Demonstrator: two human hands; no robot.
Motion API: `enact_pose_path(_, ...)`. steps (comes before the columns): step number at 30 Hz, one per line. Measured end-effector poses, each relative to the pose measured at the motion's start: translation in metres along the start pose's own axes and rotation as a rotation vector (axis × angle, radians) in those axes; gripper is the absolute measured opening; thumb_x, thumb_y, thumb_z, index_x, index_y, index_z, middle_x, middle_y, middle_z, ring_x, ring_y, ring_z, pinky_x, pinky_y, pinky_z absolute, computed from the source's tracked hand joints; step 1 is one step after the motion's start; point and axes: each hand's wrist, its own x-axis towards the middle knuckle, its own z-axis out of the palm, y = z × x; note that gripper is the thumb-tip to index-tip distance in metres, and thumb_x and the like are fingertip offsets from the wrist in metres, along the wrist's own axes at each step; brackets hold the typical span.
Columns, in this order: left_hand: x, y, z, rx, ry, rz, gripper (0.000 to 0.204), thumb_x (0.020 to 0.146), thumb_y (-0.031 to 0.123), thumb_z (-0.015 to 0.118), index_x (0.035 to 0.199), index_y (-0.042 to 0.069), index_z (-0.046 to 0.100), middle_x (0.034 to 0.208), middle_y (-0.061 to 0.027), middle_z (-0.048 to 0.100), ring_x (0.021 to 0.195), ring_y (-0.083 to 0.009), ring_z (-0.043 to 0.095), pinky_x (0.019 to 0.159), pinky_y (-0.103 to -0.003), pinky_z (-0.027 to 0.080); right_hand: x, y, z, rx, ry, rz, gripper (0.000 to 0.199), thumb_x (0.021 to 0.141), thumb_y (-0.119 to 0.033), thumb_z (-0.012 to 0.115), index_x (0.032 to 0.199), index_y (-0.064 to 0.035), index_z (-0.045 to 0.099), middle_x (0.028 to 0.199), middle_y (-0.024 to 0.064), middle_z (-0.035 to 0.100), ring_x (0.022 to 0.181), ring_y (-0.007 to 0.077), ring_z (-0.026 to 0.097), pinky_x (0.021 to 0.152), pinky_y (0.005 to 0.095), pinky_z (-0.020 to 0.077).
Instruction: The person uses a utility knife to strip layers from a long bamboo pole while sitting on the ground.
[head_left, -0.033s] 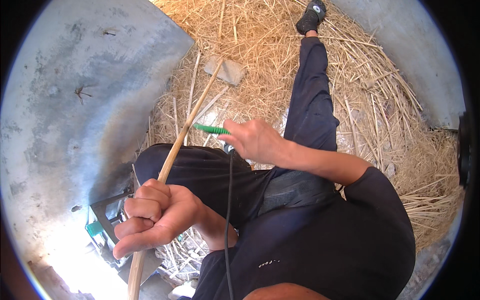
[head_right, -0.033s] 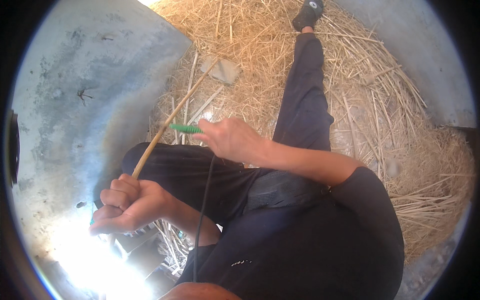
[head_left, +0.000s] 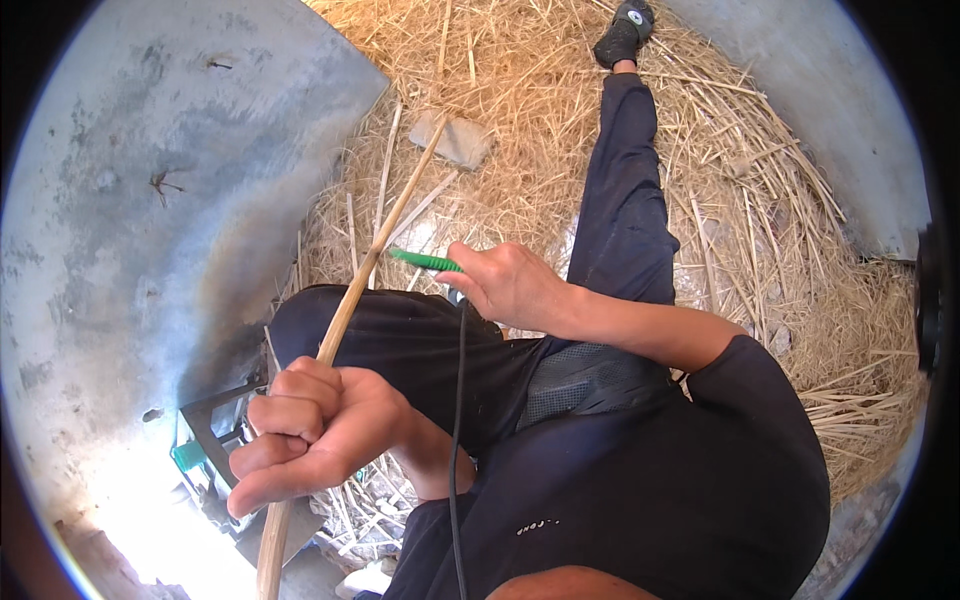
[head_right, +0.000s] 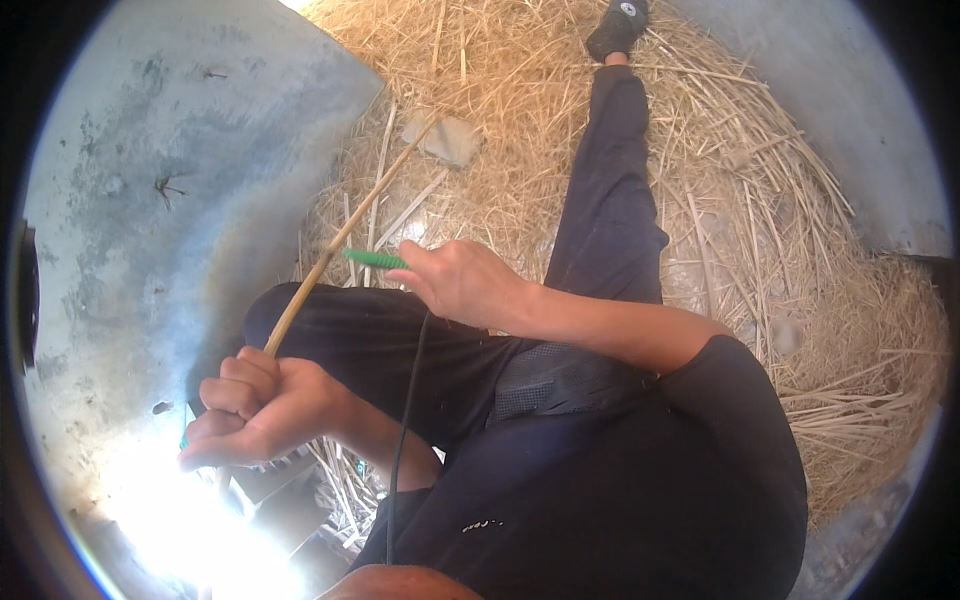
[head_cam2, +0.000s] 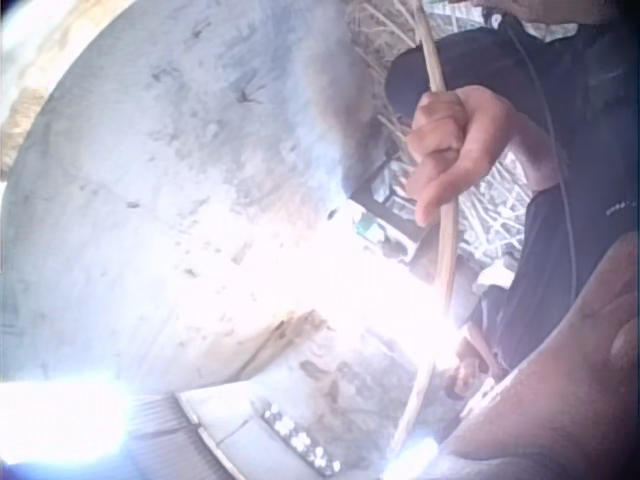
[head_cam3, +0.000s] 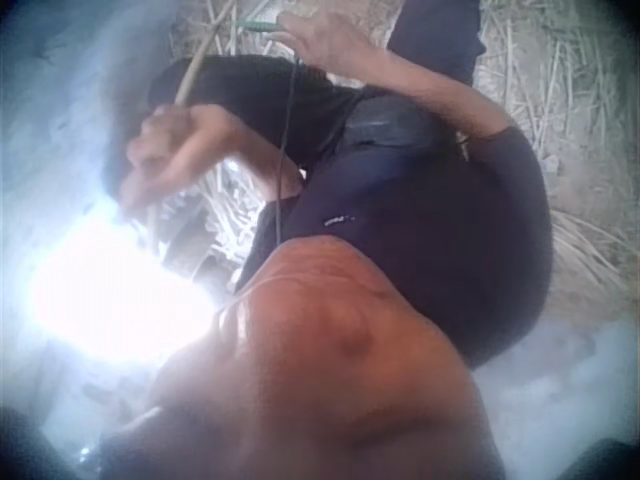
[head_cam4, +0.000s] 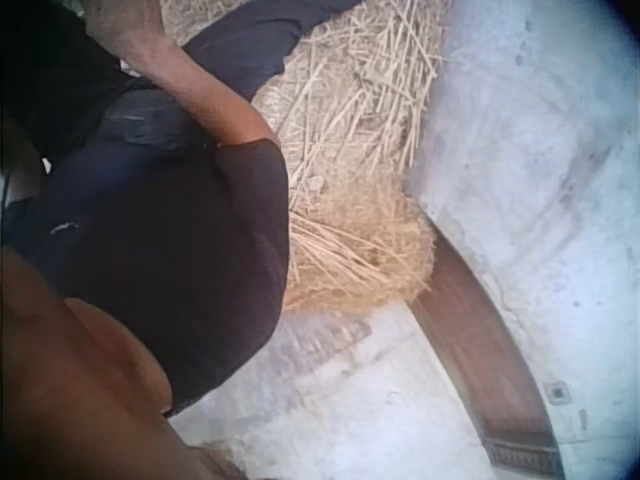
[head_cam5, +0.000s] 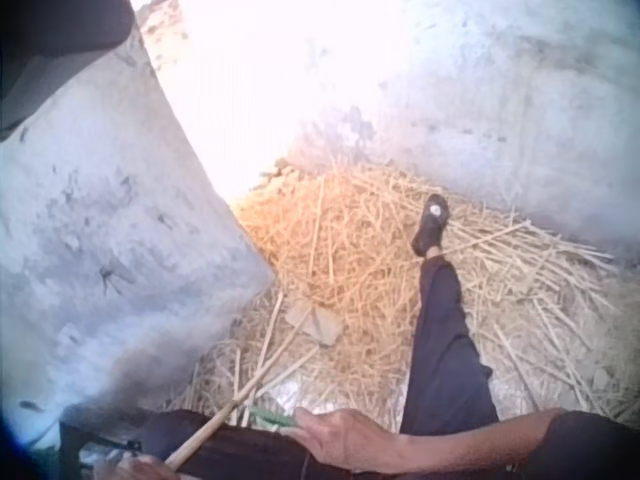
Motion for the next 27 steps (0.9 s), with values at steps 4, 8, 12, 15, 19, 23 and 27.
enact_pose_path(4,0.005,-0.008,-0.004,0.019,-0.056,0.048,0.051,0.096,0.058,0.023,0.071,0.014,0.022,0.051,0.0038,0.021,0.041,-0.0052,0.012,0.037,-0.02,0.011,0.005,0.043,0.005,-0.005,-0.08,0.423,0.031,0.097,-0.027,0.049,0.083,-0.0004,0.051,0.049,0.0174,0.048,0.044,0.0371,0.053,0.043,0.0427,0.0404)
enact_pose_path(8,0.012,-0.019,-0.007,-0.023,-0.288,0.042,0.052,0.094,0.061,0.023,0.072,0.014,0.024,0.053,0.0028,0.024,0.045,-0.0065,0.015,0.041,-0.021,0.015,0.007,0.025,-0.008,0.063,-0.083,0.317,0.031,0.097,-0.028,0.048,0.083,-0.0007,0.051,0.05,0.0177,0.049,0.048,0.0365,0.054,0.048,0.0426,0.0422)
enact_pose_path(12,0.018,-0.016,-0.006,-0.099,-0.366,-0.129,0.052,0.098,0.056,0.023,0.068,0.014,0.024,0.05,0.003,0.022,0.044,-0.0068,0.015,0.042,-0.023,0.017,0.001,-0.012,-0.011,0.146,0.051,0.044,0.027,0.096,-0.025,0.05,0.083,-0.0019,0.05,0.049,0.0167,0.048,0.044,0.0354,0.053,0.044,0.0427,0.0395)
enact_pose_path(15,0.019,-0.012,-0.007,-0.176,-0.371,-0.26,0.05,0.101,0.048,0.026,0.064,0.015,0.023,0.048,0.0035,0.019,0.044,-0.0073,0.014,0.044,-0.024,0.018,0.005,0.007,0.003,-0.013,-0.067,0.265,0.027,0.095,-0.026,0.052,0.085,-0.001,0.052,0.048,0.0171,0.049,0.044,0.0363,0.054,0.042,0.0438,0.0408)
enact_pose_path(19,0.019,-0.008,0.0,-0.045,-0.184,-0.279,0.05,0.102,0.044,0.028,0.061,0.017,0.019,0.047,0.0046,0.013,0.045,-0.0082,0.011,0.046,-0.025,0.017,0.015,0.017,-0.003,-0.09,0.032,0.196,0.028,0.095,-0.027,0.053,0.086,-0.0003,0.052,0.045,0.0181,0.049,0.041,0.0376,0.053,0.039,0.0441,0.0407)
enact_pose_path(23,-0.002,-0.007,0.014,0.025,-0.073,-0.212,0.053,0.102,0.045,0.028,0.059,0.017,0.014,0.046,0.0054,0.012,0.045,-0.0083,0.01,0.045,-0.025,0.015,0.01,0.006,0.009,-0.064,0.086,0.091,0.028,0.094,-0.025,0.054,0.083,-0.0004,0.049,0.044,0.0181,0.047,0.041,0.0375,0.054,0.039,0.045,0.0409)
enact_pose_path(27,-0.004,-0.01,0.015,0.014,-0.073,-0.172,0.053,0.102,0.046,0.027,0.059,0.018,0.013,0.045,0.0058,0.014,0.044,-0.0071,0.011,0.044,-0.025,0.015,0.025,0.038,0.002,-0.192,0.019,0.237,0.027,0.094,-0.024,0.054,0.084,0.0002,0.048,0.045,0.0182,0.049,0.042,0.0368,0.056,0.04,0.0452,0.0433)
